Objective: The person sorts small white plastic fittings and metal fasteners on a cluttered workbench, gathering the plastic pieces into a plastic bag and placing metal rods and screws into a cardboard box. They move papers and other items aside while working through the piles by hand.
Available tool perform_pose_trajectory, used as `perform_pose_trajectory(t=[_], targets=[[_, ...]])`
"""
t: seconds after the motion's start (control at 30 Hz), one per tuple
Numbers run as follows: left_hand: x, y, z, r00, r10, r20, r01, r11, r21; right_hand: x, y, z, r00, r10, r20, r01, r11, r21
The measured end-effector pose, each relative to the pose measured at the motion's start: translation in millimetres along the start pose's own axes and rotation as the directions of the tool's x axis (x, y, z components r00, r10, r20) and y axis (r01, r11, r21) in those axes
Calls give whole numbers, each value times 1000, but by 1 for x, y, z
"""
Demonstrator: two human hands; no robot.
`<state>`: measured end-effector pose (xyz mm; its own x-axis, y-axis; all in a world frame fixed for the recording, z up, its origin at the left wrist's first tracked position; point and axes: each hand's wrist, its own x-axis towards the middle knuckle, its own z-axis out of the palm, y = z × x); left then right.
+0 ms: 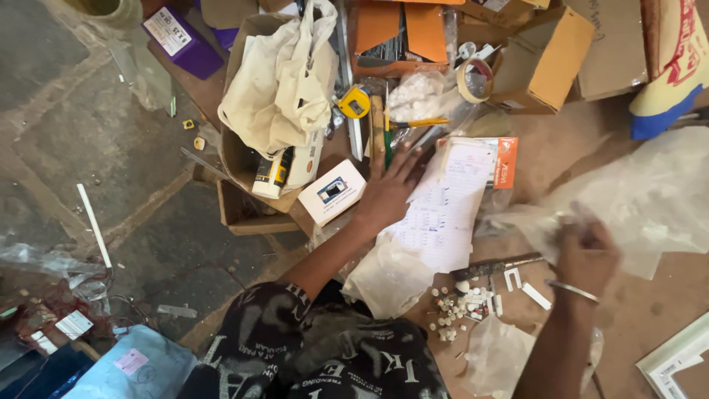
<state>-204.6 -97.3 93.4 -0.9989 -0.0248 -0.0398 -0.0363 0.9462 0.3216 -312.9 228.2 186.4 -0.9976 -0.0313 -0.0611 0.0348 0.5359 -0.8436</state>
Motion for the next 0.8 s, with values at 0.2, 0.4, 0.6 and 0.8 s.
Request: perform_pose_trajectory(t=[0.2,0.4,0.6,0.8], targets=[[27,-6,-9,995,-88,-40,78,976,-201,-35,47,34,982,128,140,-152,974,170],[123,-34,-24,910,-49,-412,-36,980,-198,-52,36,39,991,69,112,-83,988,129],[194,-9,-9,962,-33,-269,60,994,93,-51,23,46,979,168,111,-184,972,147],[205,4,8,982,-90,-166,98,994,40,-54,30,45,985,128,119,-145,978,151]])
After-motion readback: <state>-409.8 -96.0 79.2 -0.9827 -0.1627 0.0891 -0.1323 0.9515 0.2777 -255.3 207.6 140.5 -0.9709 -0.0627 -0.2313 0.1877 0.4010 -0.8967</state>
